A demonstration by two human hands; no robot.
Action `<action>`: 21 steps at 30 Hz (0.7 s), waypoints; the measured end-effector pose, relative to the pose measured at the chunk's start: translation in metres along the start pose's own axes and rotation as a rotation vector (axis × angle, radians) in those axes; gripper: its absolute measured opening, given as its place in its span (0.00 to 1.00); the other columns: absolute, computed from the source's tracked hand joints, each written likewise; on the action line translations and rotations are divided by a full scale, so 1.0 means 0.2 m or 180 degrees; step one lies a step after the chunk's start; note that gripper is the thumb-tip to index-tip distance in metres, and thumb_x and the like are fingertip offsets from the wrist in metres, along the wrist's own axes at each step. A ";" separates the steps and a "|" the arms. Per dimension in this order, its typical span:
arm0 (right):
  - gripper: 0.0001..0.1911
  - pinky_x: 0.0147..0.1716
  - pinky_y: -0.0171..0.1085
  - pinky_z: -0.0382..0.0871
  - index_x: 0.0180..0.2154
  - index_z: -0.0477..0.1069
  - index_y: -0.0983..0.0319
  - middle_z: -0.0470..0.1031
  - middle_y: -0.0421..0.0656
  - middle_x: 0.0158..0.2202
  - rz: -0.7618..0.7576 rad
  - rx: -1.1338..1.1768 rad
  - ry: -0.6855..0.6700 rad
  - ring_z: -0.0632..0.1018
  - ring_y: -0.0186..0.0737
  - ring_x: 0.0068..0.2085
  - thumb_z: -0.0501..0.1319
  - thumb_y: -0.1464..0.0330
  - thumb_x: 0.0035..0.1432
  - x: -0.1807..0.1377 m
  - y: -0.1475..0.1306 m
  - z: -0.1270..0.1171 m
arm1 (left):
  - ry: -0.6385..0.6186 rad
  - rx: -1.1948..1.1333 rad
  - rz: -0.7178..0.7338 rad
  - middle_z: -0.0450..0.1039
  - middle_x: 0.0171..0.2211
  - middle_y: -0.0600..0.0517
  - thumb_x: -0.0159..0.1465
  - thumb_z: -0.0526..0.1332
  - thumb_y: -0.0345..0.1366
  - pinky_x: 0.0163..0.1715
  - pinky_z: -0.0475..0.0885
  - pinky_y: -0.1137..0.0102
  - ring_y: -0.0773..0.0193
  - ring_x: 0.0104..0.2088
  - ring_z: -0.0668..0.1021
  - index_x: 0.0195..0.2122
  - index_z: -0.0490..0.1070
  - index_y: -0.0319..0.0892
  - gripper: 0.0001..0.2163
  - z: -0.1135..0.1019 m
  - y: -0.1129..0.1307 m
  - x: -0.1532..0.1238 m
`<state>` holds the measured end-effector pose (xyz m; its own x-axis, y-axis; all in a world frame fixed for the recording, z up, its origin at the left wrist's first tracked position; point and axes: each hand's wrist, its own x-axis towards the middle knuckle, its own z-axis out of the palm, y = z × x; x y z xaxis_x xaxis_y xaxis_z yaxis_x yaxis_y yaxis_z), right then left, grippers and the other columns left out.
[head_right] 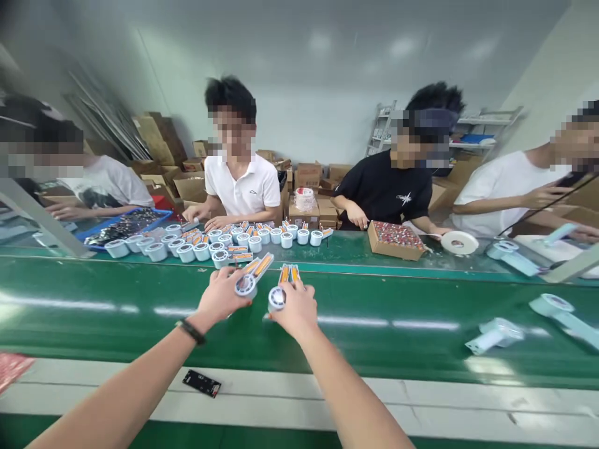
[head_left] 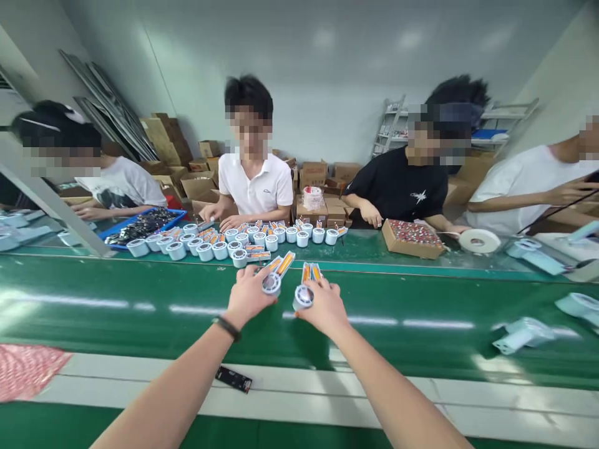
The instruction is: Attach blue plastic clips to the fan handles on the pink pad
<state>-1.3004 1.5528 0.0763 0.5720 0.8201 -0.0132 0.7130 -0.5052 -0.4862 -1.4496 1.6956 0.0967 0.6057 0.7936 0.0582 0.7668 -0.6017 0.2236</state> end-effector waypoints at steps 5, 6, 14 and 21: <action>0.31 0.59 0.44 0.64 0.55 0.74 0.51 0.69 0.43 0.58 0.0350 -0.0293 -0.0081 0.67 0.54 0.58 0.76 0.65 0.49 -0.74 0.33 -0.26 | -0.0143 -0.0212 -0.0387 0.68 0.56 0.44 0.52 0.72 0.40 0.66 0.63 0.54 0.45 0.60 0.68 0.58 0.72 0.46 0.30 -0.21 -0.20 -0.79; 0.31 0.61 0.46 0.62 0.56 0.74 0.51 0.68 0.43 0.58 0.0464 -0.0379 -0.0146 0.66 0.55 0.59 0.75 0.65 0.50 -0.91 0.39 -0.30 | -0.0204 -0.0236 -0.0474 0.68 0.56 0.44 0.53 0.71 0.41 0.66 0.62 0.54 0.45 0.60 0.68 0.57 0.71 0.45 0.29 -0.24 -0.24 -0.97; 0.30 0.58 0.47 0.67 0.56 0.74 0.52 0.69 0.45 0.58 0.0797 -0.0789 -0.0697 0.66 0.55 0.59 0.75 0.65 0.51 -1.88 0.59 -0.39 | -0.0840 -0.0098 -0.0830 0.66 0.58 0.41 0.57 0.67 0.44 0.65 0.64 0.53 0.41 0.62 0.66 0.60 0.69 0.44 0.29 -0.28 -0.17 -1.90; 0.33 0.59 0.50 0.65 0.59 0.71 0.52 0.65 0.44 0.63 0.0368 -0.0861 -0.0923 0.60 0.55 0.65 0.76 0.68 0.52 -1.77 0.58 -0.36 | -0.1040 -0.0191 -0.0917 0.62 0.60 0.38 0.61 0.64 0.44 0.52 0.74 0.50 0.37 0.60 0.63 0.62 0.68 0.46 0.27 -0.14 0.20 -1.87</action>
<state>-1.3914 1.1840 0.0884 0.5441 0.7761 -0.3188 0.7538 -0.6191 -0.2205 -1.6518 1.3774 0.1102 0.4118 0.8519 -0.3236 0.9064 -0.3461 0.2422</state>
